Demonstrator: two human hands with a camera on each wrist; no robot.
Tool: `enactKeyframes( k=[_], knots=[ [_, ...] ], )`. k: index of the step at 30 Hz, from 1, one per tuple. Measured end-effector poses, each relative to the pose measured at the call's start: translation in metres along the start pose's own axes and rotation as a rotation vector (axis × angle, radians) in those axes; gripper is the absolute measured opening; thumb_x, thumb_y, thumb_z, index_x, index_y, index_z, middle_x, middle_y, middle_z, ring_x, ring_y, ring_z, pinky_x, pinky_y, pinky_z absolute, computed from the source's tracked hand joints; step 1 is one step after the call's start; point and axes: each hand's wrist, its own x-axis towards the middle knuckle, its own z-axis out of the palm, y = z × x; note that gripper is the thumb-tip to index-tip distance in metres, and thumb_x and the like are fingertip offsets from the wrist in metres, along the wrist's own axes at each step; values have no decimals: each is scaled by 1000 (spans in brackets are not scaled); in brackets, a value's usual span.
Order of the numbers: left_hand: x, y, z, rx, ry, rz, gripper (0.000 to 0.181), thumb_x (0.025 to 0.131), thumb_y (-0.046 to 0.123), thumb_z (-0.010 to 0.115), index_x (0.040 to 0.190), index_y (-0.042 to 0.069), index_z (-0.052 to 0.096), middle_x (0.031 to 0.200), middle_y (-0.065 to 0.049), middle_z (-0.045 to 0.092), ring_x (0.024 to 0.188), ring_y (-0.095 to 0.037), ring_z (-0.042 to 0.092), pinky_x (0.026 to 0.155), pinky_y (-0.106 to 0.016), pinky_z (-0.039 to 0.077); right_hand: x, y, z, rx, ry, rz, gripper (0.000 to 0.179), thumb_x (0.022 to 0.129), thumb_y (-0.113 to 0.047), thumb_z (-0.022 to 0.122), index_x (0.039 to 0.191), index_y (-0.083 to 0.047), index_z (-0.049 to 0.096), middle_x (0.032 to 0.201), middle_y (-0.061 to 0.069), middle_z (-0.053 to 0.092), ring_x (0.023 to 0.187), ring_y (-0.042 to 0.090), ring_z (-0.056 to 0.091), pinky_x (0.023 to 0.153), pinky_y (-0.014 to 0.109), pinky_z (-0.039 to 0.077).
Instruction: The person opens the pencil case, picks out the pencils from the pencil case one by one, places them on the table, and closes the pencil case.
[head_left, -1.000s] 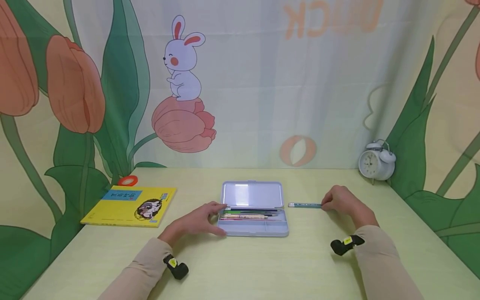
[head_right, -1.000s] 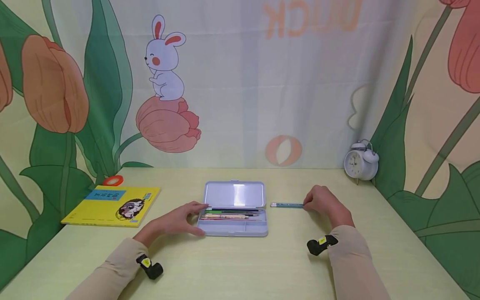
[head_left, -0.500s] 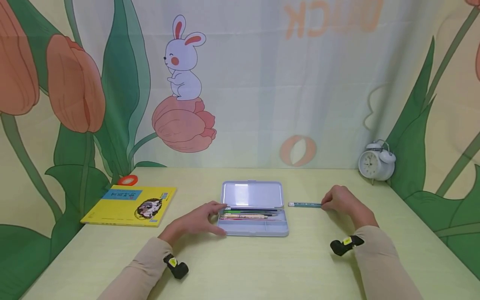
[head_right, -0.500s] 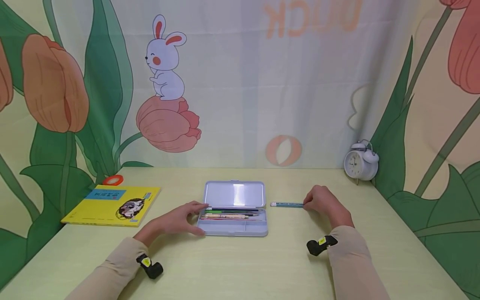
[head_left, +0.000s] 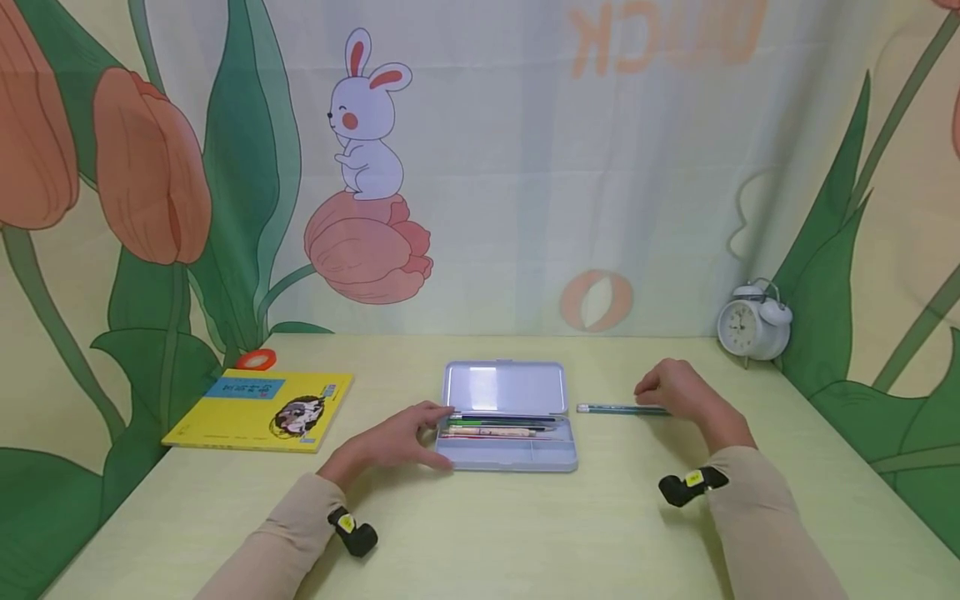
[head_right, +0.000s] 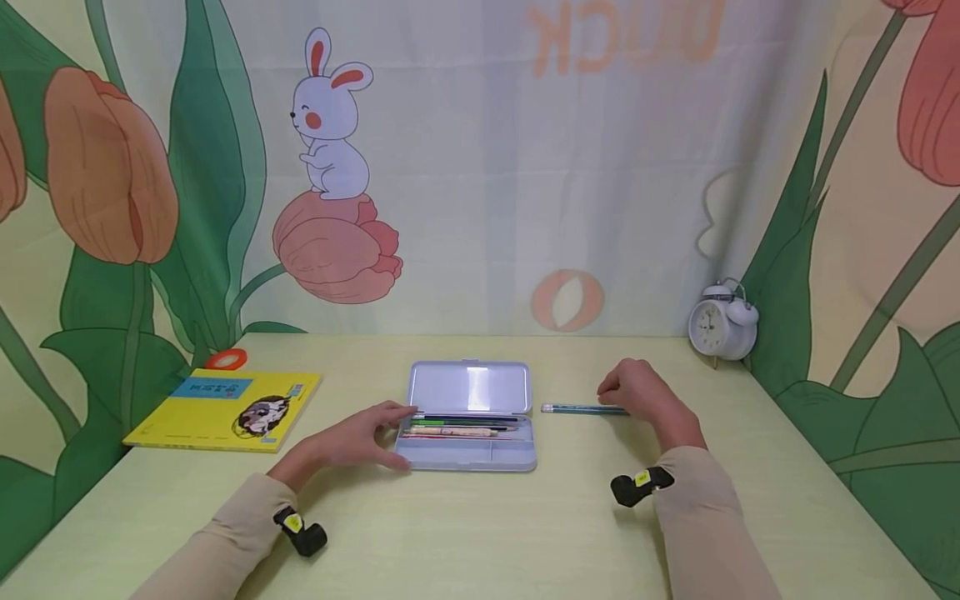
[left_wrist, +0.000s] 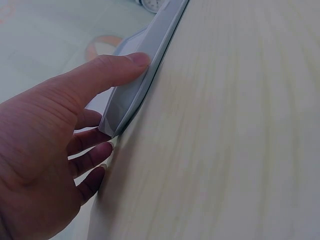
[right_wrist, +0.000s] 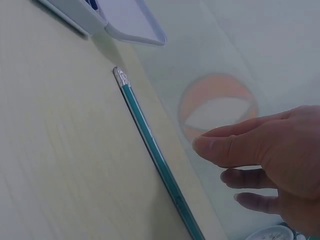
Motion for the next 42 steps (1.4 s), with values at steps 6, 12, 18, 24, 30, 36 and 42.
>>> enactKeyframes(
  k=[6, 12, 18, 24, 30, 36, 42],
  knots=[
    [-1, 0, -1, -4, -2, 8, 93, 76, 36, 88, 152, 8, 43, 140, -5, 48, 130, -25, 40, 115, -51, 28, 8, -30, -1, 54, 41, -72, 9, 86, -4, 75, 93, 1, 79, 90, 8, 73, 86, 26, 66, 76, 43, 55],
    [0, 0, -1, 1, -4, 17, 91, 76, 36, 88, 151, 9, 44, 142, -6, 47, 132, -26, 39, 115, -53, 28, 19, -60, 16, 139, 16, -99, 10, 87, -6, 76, 96, -4, 79, 90, 2, 71, 82, 19, 62, 73, 36, 54],
    [1, 0, -1, 16, -7, 19, 91, 77, 37, 87, 151, 9, 44, 142, -6, 47, 133, -26, 40, 115, -52, 28, 24, -86, 35, 159, -15, -139, 12, 86, -1, 75, 98, 0, 77, 90, 3, 71, 77, 16, 62, 70, 32, 55],
    [2, -2, -1, 15, -4, 19, 91, 77, 37, 88, 151, 9, 44, 143, -6, 47, 132, -26, 40, 115, -53, 28, 28, -109, 50, 94, -36, -176, 13, 86, 3, 75, 98, -1, 77, 89, 2, 71, 82, 17, 64, 77, 33, 57],
    [1, -4, 0, 13, -2, 11, 92, 76, 38, 88, 152, 10, 43, 142, -4, 48, 131, -25, 40, 114, -52, 29, 31, -125, 64, 12, -50, -219, 13, 86, 3, 74, 98, -3, 78, 93, 4, 72, 88, 20, 64, 84, 36, 56],
    [1, -5, 1, 10, -3, -2, 94, 75, 40, 88, 152, 13, 43, 143, -2, 47, 134, -24, 39, 116, -51, 27, 33, -131, 75, -41, -61, -251, 13, 86, 3, 74, 98, -2, 78, 91, 4, 70, 85, 18, 63, 80, 34, 56],
    [1, -2, -1, 15, 0, -6, 93, 75, 40, 88, 152, 13, 44, 145, -3, 46, 135, -25, 38, 115, -52, 27, 37, -135, 80, -81, -70, -233, 16, 87, -1, 76, 102, -4, 78, 92, 2, 67, 86, 16, 63, 81, 34, 56]
  ],
)
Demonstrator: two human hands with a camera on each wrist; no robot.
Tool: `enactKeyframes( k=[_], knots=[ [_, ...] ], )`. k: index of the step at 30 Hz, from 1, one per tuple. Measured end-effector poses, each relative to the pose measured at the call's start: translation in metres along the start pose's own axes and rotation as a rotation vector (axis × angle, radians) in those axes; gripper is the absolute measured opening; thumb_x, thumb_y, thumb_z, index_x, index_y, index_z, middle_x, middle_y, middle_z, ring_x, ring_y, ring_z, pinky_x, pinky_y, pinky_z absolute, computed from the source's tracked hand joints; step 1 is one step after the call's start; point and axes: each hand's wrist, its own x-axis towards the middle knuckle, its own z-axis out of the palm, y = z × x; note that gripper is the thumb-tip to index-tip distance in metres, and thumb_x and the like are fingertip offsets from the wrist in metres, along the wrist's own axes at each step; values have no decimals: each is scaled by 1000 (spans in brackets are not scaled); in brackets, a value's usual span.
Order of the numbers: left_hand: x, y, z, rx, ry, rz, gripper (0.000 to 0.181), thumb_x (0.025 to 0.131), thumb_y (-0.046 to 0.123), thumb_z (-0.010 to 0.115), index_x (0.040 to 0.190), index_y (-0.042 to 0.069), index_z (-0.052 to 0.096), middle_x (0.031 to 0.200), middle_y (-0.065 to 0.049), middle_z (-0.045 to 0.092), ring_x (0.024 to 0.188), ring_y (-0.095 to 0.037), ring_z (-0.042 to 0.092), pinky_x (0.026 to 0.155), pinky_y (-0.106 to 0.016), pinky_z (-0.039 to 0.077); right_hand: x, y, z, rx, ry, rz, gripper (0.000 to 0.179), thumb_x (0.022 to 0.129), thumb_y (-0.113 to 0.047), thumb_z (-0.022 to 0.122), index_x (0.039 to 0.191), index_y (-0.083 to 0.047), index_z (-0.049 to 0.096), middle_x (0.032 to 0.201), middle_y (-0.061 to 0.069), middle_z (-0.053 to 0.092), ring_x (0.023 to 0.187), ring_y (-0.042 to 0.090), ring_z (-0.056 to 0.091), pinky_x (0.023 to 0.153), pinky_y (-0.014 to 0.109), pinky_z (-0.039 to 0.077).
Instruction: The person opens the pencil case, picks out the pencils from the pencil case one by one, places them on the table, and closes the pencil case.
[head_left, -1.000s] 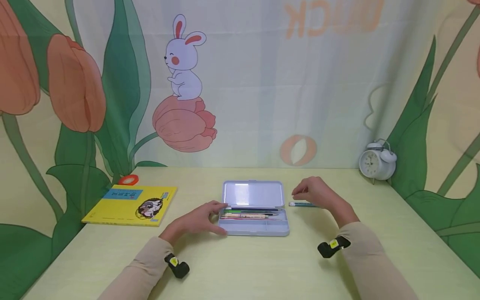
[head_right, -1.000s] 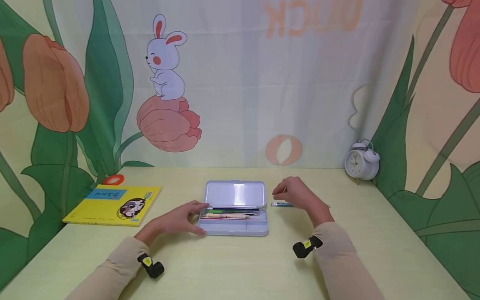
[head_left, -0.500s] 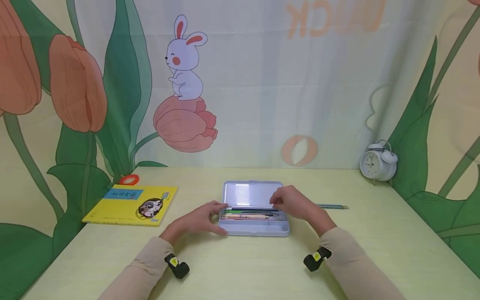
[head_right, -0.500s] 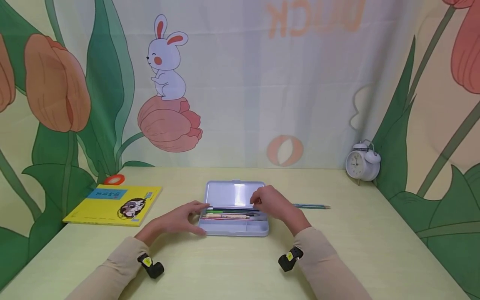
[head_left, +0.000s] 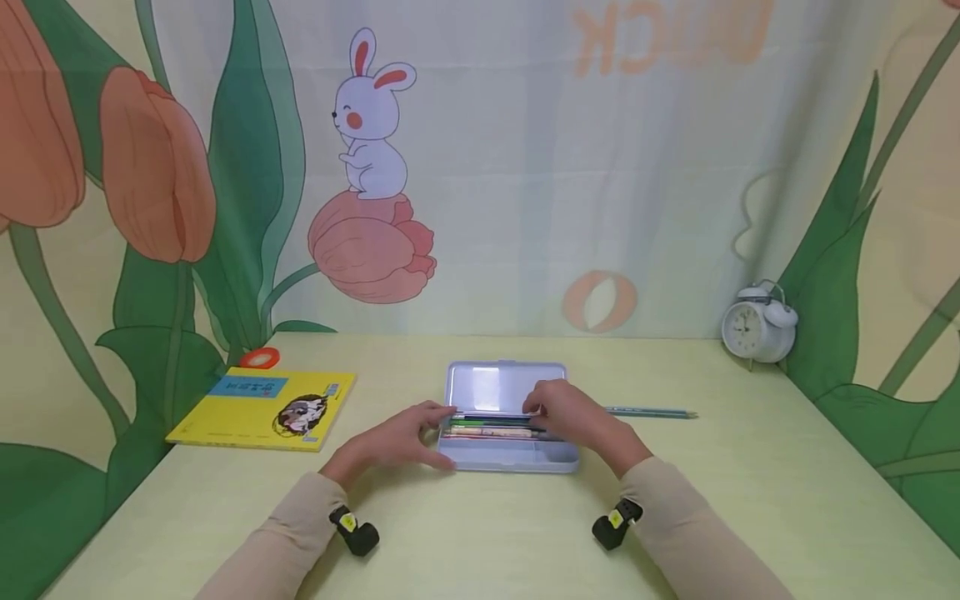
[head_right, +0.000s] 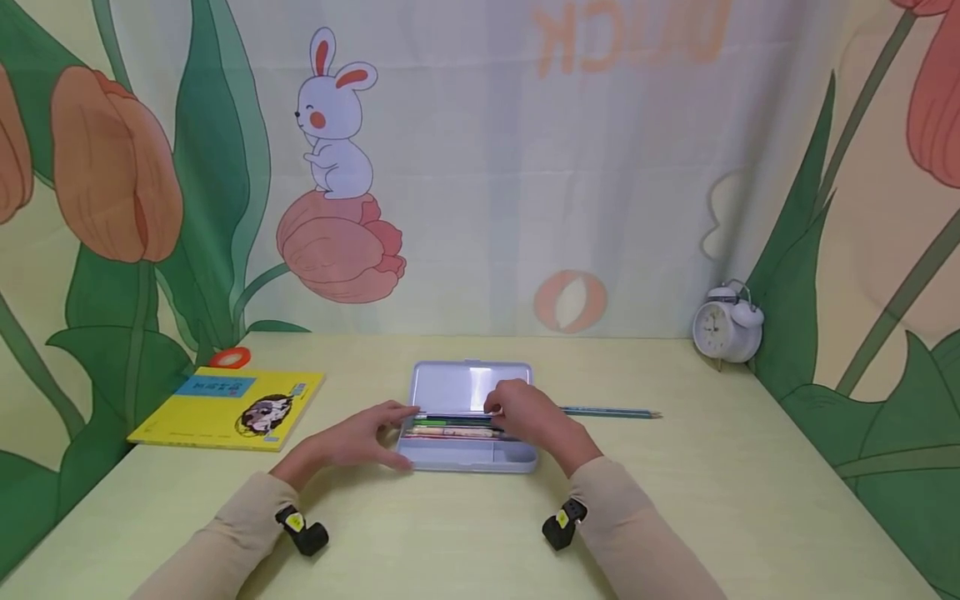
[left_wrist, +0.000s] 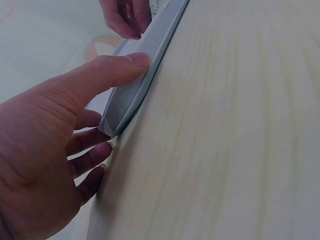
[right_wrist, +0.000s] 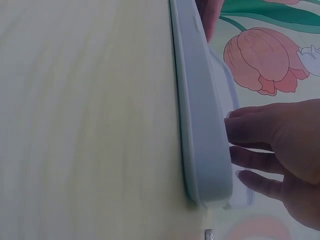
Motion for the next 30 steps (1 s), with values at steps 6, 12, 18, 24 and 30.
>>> enactKeyframes(
  k=[6, 12, 18, 24, 30],
  knots=[
    [0, 2, -1, -10, 0, -6, 90, 77, 38, 87, 152, 13, 44, 144, -5, 46, 134, -26, 38, 115, -53, 28, 6, -3, 2, -66, -7, -15, 16, 86, -1, 76, 101, -5, 78, 93, 2, 68, 88, 18, 64, 83, 35, 55],
    [0, 3, 0, -15, -4, 12, 90, 77, 36, 87, 152, 12, 43, 144, -5, 46, 134, -26, 38, 115, -54, 26, 8, -4, 3, -125, -9, -38, 20, 82, 3, 75, 101, -4, 77, 93, 4, 68, 89, 21, 65, 83, 38, 55],
    [-1, 4, 0, -21, 0, 16, 91, 77, 35, 88, 152, 10, 43, 142, -5, 47, 131, -26, 39, 115, -53, 27, 8, -6, 4, -92, -24, -18, 29, 82, 8, 70, 108, -5, 76, 99, 5, 67, 92, 21, 65, 84, 37, 55],
    [-1, 2, 0, -19, 2, 20, 91, 76, 35, 88, 151, 10, 44, 141, -4, 48, 130, -25, 40, 114, -53, 28, 9, -8, 4, -109, -40, -17, 33, 84, 8, 69, 113, -8, 76, 100, 4, 67, 95, 21, 66, 84, 36, 55],
    [0, 1, 0, -21, -3, 24, 91, 76, 35, 88, 151, 10, 44, 142, -5, 48, 131, -25, 39, 115, -53, 27, 10, -7, 7, -147, -43, -30, 36, 85, 6, 68, 116, -12, 76, 95, 2, 65, 88, 17, 62, 78, 32, 54]
  ],
)
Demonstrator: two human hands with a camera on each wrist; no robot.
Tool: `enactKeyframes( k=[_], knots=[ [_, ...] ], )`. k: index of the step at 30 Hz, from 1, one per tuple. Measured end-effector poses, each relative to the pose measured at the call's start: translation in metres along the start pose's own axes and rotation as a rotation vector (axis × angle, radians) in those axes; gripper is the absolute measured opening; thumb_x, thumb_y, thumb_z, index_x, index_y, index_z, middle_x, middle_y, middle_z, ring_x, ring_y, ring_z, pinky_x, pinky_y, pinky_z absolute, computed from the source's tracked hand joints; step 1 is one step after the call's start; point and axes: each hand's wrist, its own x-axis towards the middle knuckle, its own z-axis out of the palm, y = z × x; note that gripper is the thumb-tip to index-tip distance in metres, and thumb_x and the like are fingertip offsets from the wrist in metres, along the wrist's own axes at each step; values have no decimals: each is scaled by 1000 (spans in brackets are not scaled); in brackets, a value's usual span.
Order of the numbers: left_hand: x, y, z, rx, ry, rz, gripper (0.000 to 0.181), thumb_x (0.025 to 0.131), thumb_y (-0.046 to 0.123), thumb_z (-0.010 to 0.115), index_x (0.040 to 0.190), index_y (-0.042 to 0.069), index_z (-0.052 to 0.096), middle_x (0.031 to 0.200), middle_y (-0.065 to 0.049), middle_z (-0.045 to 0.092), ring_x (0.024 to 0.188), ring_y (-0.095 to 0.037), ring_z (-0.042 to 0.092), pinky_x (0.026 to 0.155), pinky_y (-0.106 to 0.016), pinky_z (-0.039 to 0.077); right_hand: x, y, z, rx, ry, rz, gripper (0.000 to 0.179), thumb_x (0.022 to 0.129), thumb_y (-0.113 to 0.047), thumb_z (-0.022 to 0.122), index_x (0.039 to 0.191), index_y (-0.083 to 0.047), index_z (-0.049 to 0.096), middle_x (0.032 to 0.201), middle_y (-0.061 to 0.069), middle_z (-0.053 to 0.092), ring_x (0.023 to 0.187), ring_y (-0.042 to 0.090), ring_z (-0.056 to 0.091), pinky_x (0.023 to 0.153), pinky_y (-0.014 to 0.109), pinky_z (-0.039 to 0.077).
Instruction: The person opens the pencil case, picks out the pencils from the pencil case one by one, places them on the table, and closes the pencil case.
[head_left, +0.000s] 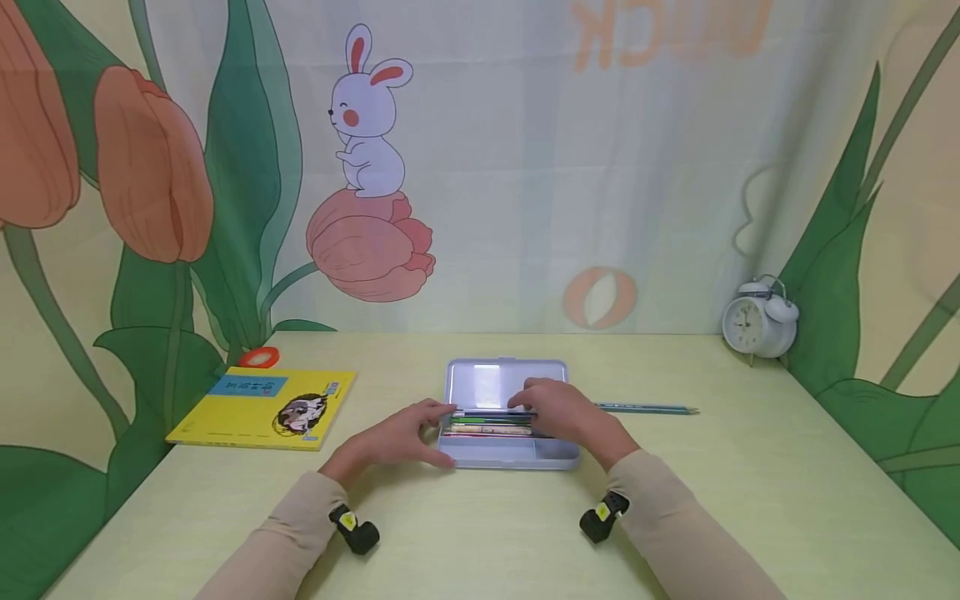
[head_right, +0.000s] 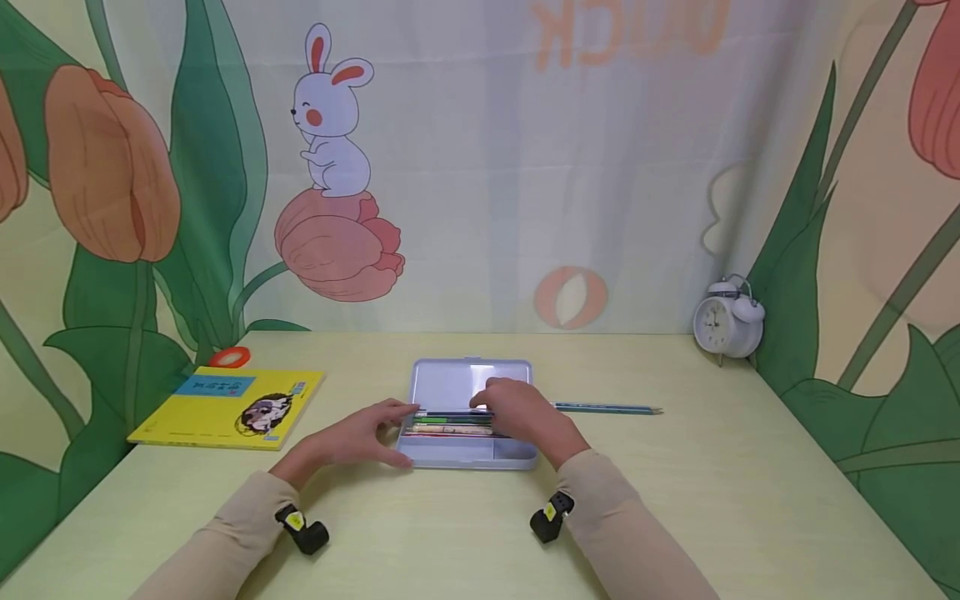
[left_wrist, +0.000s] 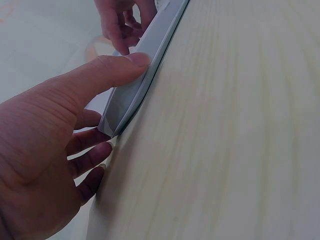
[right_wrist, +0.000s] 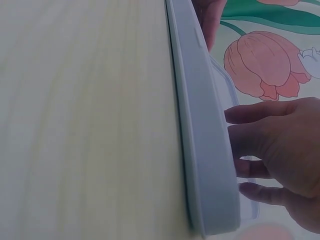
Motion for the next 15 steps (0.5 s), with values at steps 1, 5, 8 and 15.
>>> enactKeyframes(
  k=[1, 5, 8, 15],
  knots=[
    [0, 0, 0, 0, -1, -1, 91, 76, 35, 88, 152, 10, 44, 142, -5, 47, 132, -26, 39, 115, -53, 27, 0, 0, 0, 0, 1, -5, 36, 86, 6, 68, 116, -13, 76, 94, 1, 64, 85, 16, 60, 75, 31, 53],
    [1, 0, 0, -2, -2, -5, 91, 76, 36, 88, 152, 11, 44, 143, -5, 47, 132, -26, 39, 115, -54, 27, 1, 0, 0, -9, 0, -12, 36, 88, 4, 67, 116, -16, 77, 90, 0, 62, 76, 13, 51, 67, 28, 47],
    [0, 0, 0, -5, -1, -7, 91, 76, 36, 88, 152, 11, 44, 143, -5, 47, 133, -26, 38, 115, -54, 26, 1, 0, 0, -19, 3, -1, 35, 88, 2, 67, 116, -17, 77, 88, -1, 61, 73, 13, 48, 64, 27, 45],
    [0, 1, 0, -15, -1, -17, 90, 76, 35, 88, 152, 11, 44, 142, -5, 47, 132, -26, 39, 115, -54, 27, 2, -1, 2, -40, -15, 12, 41, 90, 6, 65, 119, -20, 76, 87, 2, 60, 73, 15, 48, 64, 28, 44]
  ],
)
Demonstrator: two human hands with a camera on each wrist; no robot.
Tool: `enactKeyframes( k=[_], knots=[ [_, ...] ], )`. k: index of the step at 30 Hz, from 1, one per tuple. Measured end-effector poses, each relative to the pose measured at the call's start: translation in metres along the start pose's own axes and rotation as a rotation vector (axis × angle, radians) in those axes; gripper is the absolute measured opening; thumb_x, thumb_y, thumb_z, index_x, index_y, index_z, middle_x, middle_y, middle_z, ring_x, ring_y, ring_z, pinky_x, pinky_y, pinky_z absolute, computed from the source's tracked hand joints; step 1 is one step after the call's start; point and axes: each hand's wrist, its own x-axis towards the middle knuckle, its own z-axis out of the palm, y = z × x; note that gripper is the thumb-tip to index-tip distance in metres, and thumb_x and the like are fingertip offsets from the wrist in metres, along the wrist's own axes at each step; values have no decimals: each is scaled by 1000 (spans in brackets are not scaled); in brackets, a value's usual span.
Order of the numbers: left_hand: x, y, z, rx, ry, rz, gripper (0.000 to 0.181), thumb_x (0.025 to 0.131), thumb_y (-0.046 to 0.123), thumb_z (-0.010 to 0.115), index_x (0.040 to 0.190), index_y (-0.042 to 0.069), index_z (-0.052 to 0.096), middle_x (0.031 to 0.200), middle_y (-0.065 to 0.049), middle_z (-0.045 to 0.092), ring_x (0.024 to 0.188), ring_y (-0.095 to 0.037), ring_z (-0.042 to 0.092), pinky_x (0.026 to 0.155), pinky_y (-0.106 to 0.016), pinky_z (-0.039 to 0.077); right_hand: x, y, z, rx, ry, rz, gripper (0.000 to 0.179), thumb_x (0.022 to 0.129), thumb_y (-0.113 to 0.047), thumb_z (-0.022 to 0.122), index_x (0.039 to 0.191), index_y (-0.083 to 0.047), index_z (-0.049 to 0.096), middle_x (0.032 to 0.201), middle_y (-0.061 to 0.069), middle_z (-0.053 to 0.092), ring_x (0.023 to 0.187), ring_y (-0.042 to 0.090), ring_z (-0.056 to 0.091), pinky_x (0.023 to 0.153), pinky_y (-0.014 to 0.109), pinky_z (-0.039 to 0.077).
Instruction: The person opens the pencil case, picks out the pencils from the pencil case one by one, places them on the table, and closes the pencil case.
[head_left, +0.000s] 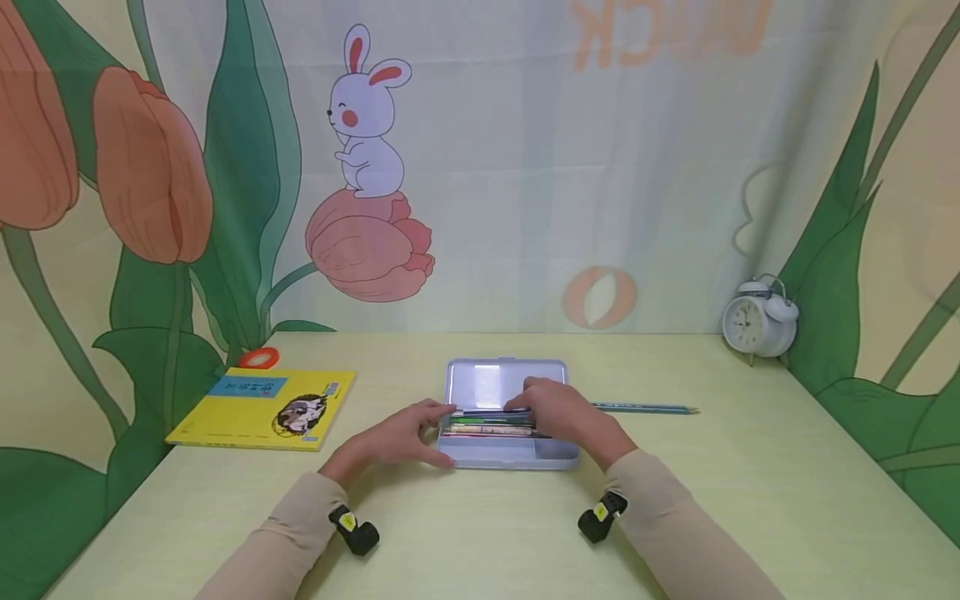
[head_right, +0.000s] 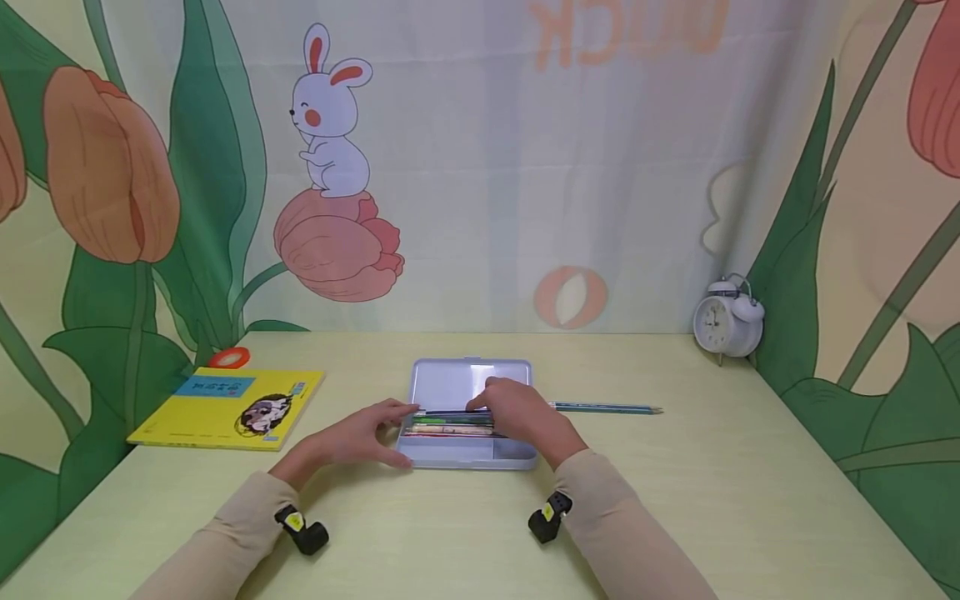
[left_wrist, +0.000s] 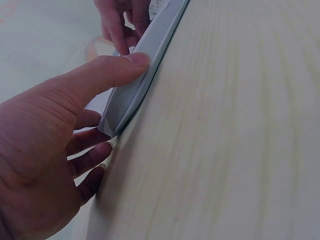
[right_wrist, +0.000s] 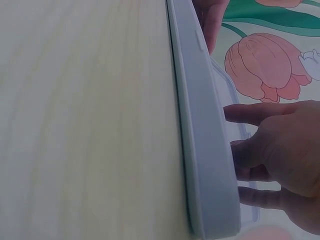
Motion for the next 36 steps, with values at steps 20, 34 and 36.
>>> enactKeyframes(
  k=[20, 34, 36],
  knots=[
    [1, -2, 0, 14, 1, -13, 95, 74, 39, 89, 153, 11, 42, 140, -1, 49, 129, -22, 41, 114, -50, 30, -3, 3, -7, 100, -42, 15, 53, 88, 10, 67, 128, -25, 71, 93, 3, 58, 79, 16, 49, 69, 29, 47],
    [2, -2, 1, 28, 3, 8, 94, 76, 38, 88, 153, 11, 42, 139, -2, 49, 127, -23, 41, 113, -51, 31, -27, 21, -27, 228, -44, 71, 66, 85, 21, 54, 130, -24, 70, 89, 3, 52, 87, 19, 56, 73, 30, 48],
    [1, -2, 1, 26, 0, 10, 93, 76, 38, 88, 153, 10, 42, 139, -3, 49, 127, -24, 41, 113, -51, 31, -34, 27, -30, 241, -42, 87, 69, 84, 23, 53, 130, -24, 69, 93, 3, 54, 90, 19, 56, 75, 31, 48]
  ],
)
